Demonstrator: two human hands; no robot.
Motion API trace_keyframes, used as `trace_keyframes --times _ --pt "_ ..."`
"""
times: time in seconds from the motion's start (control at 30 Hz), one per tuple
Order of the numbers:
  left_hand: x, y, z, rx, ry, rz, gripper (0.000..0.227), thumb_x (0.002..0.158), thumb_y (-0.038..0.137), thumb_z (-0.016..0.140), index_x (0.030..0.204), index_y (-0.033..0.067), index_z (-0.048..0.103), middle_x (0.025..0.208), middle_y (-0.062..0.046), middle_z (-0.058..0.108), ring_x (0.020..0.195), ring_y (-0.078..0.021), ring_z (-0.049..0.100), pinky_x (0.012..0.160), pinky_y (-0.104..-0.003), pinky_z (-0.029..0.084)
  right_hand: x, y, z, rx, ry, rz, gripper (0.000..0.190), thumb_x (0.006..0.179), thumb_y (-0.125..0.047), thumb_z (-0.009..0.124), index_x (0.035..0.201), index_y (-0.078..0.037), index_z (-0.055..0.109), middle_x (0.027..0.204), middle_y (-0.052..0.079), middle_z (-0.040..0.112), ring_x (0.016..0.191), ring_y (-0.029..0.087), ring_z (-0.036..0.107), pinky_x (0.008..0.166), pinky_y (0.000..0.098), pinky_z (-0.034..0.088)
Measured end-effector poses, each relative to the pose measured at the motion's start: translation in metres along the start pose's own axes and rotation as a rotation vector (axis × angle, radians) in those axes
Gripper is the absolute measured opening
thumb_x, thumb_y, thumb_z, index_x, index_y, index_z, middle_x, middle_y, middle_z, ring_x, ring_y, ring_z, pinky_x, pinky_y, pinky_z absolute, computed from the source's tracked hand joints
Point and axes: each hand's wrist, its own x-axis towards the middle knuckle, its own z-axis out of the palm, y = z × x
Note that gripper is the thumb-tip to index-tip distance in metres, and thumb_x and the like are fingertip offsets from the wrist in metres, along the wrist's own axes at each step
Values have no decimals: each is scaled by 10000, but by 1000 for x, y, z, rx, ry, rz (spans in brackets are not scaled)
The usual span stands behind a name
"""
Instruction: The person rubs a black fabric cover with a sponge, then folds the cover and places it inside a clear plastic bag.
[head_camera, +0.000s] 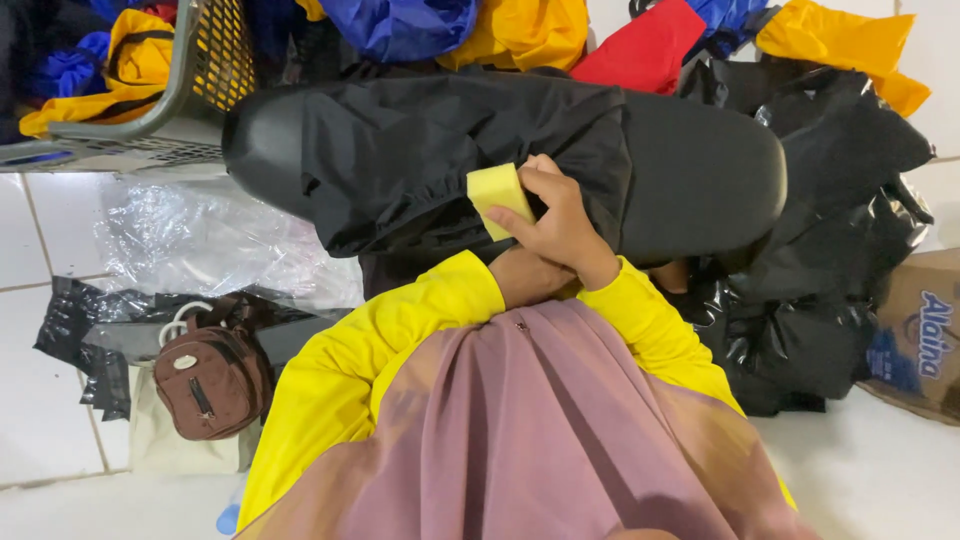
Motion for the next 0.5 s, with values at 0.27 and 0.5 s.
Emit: trace_keyframes --times 0.27,0.5 --pt "4 -14 -52 -122 580 79 174 1032 208 615 1015 91 741 1015 -93 729 959 -254 747 879 -354 612 -8 22 -1 345 -40 388 347 1054 -401 595 1026 -61 661 894 69 725 851 132 673 814 322 562" --pt "-5 -30 -44 -78 629 -229 387 971 327 703 1309 139 717 1305 -120 710 1091 -291 735 935 -368 606 -3 13 -33 1039 -110 434 726 1099 -593 355 1515 -2 420 1656 172 345 1569 338 240 1288 540 104"
